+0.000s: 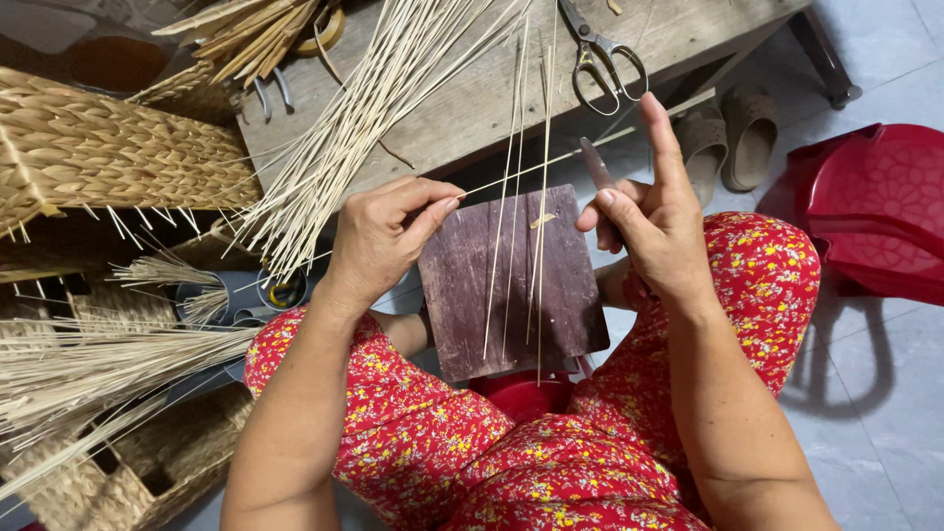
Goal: The person sits on a low stool with a wooden board on their lap and splits thin bamboo strips into finer slivers using a knife. They draw each strip against the knife blade, set finished slivers on the workbench, and take new strips from a pile one at a time.
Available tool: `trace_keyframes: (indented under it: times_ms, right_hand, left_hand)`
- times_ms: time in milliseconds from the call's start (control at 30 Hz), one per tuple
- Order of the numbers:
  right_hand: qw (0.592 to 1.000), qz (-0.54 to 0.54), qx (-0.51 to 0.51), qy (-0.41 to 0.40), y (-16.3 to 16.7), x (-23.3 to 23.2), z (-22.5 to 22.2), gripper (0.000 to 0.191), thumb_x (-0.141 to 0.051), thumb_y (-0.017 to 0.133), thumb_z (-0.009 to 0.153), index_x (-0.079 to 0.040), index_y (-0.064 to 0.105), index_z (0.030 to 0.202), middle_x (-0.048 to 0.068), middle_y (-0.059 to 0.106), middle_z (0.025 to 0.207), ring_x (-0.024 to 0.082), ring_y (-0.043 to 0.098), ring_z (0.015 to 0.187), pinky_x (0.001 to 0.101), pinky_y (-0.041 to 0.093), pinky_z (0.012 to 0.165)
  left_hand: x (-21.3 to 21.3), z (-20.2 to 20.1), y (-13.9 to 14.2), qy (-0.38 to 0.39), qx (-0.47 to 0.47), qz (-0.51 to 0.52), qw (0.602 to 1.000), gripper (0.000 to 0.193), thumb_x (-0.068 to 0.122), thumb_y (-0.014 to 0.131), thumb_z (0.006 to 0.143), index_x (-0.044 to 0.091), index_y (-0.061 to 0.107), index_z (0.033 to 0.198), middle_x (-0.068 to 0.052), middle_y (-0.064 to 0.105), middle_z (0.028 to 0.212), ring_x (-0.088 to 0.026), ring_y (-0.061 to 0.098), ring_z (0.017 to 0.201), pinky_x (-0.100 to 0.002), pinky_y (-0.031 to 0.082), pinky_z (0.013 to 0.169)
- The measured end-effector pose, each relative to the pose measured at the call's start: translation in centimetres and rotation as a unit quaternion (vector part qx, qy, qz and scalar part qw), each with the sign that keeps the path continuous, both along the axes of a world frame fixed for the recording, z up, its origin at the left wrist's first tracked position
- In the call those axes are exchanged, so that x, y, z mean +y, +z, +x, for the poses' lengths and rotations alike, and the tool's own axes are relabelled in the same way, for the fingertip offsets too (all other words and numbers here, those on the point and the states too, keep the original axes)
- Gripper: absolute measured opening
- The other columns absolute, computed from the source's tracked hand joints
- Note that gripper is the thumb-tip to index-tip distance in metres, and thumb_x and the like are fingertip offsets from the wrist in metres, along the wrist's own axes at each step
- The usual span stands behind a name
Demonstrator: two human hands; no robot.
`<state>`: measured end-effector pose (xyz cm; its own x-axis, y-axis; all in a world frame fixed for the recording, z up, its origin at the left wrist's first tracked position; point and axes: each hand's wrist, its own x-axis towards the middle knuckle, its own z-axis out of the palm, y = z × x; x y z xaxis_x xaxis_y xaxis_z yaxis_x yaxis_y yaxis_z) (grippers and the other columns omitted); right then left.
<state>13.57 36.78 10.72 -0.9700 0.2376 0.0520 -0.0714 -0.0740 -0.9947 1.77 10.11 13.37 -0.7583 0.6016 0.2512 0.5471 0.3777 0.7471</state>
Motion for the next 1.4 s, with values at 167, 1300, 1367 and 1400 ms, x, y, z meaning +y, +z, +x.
trace_keyframes:
  times_ms: [167,1300,1367,1400]
  right_hand:
    - [0.999,0.025,-0.032,0.020,-0.6,0.5,0.2,0.078,0.002,0.055,0.105,-0.015,0.016,0.170,0.011,0.069,0.089,0.009,0.064,0.074,0.0209,0.050,0.060]
    - [0.994,-0.104,-0.030,0.029,-3.0,-1.3,-0.1,0.042,-0.005,0.057,0.107,-0.002,0.051,0.148,0.009,0.069,0.089,0.008,0.057,0.068,0.0215,0.048,0.062]
    - [0.993,-0.116,-0.011,0.005,-2.9,-0.4,0.0,0.041,-0.006,0.058,0.106,-0.002,0.052,0.147,0.009,0.069,0.088,0.009,0.057,0.066,0.0217,0.048,0.061]
    - [0.992,-0.122,-0.002,-0.005,-2.8,0.0,0.0,0.040,-0.006,0.059,0.106,-0.002,0.053,0.146,0.009,0.070,0.088,0.009,0.057,0.066,0.0217,0.048,0.060]
  left_hand:
    - [-0.2,0.1,0.2,0.000,0.091,0.001,0.996,0.013,0.010,0.078,0.094,0.009,0.078,0.107,-0.007,0.075,0.092,-0.018,0.071,0.075,-0.029,0.054,0.066]
    - [2.1,1.7,-0.5,-0.029,-0.024,0.010,0.999,0.013,0.011,0.076,0.093,0.007,0.077,0.105,-0.007,0.074,0.087,-0.013,0.067,0.068,-0.028,0.052,0.061]
    - [1.8,1.4,-0.6,-0.038,-0.034,0.026,0.998,0.012,0.011,0.076,0.094,0.006,0.077,0.105,-0.007,0.074,0.088,-0.012,0.069,0.073,-0.027,0.054,0.066]
    - [1.5,1.3,-0.7,-0.037,-0.041,0.034,0.998,0.012,0.011,0.075,0.094,0.006,0.077,0.105,-0.006,0.075,0.089,-0.012,0.070,0.075,-0.027,0.054,0.067]
